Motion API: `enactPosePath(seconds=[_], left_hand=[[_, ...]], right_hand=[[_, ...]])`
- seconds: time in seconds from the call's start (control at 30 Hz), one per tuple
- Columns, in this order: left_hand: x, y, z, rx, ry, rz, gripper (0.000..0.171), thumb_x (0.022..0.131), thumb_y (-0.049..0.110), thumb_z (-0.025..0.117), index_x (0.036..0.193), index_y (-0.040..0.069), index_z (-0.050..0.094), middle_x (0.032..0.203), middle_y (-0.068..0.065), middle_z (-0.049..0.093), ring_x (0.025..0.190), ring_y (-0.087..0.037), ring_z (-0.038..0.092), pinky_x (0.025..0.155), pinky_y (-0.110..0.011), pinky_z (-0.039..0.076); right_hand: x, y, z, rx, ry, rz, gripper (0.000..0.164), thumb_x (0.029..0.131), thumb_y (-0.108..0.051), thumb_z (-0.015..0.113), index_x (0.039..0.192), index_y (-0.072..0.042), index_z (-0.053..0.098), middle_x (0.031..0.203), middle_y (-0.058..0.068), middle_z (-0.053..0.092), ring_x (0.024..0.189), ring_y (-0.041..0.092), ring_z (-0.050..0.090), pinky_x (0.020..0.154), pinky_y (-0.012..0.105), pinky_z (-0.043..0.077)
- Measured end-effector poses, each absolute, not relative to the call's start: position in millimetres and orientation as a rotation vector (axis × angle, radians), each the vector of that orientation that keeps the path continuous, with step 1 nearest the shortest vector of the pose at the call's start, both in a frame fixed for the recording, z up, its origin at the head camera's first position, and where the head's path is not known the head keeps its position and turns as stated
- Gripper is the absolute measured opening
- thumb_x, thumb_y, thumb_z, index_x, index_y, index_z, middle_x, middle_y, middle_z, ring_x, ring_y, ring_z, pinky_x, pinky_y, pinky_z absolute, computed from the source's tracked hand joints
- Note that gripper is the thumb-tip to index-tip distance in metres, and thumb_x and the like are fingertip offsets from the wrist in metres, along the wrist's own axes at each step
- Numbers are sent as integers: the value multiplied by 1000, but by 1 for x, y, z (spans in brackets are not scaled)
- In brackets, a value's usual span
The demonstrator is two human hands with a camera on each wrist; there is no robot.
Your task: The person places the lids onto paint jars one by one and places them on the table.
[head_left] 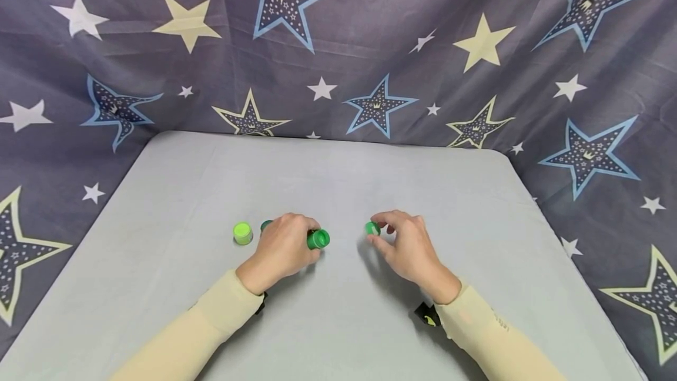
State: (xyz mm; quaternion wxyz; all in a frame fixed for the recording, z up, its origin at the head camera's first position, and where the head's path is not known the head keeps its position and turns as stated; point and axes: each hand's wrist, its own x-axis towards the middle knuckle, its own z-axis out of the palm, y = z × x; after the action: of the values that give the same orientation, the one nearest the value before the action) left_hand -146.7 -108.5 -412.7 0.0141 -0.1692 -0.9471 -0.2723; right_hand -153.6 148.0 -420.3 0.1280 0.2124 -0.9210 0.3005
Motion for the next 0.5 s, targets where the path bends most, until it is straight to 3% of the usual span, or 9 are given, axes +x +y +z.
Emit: enactPosePath(seconds=[0.5], left_hand=[[-145,-99,-414,-541,-2951,-818,19,73,10,90,84,18,77,74,8,64,67,-11,53,63,-32,47]], right_hand=[[-143,135,-418,717,-2629,952,28,82,-13,87,108,-11,75,95,-2,71,82,20,62,77,35,36]])
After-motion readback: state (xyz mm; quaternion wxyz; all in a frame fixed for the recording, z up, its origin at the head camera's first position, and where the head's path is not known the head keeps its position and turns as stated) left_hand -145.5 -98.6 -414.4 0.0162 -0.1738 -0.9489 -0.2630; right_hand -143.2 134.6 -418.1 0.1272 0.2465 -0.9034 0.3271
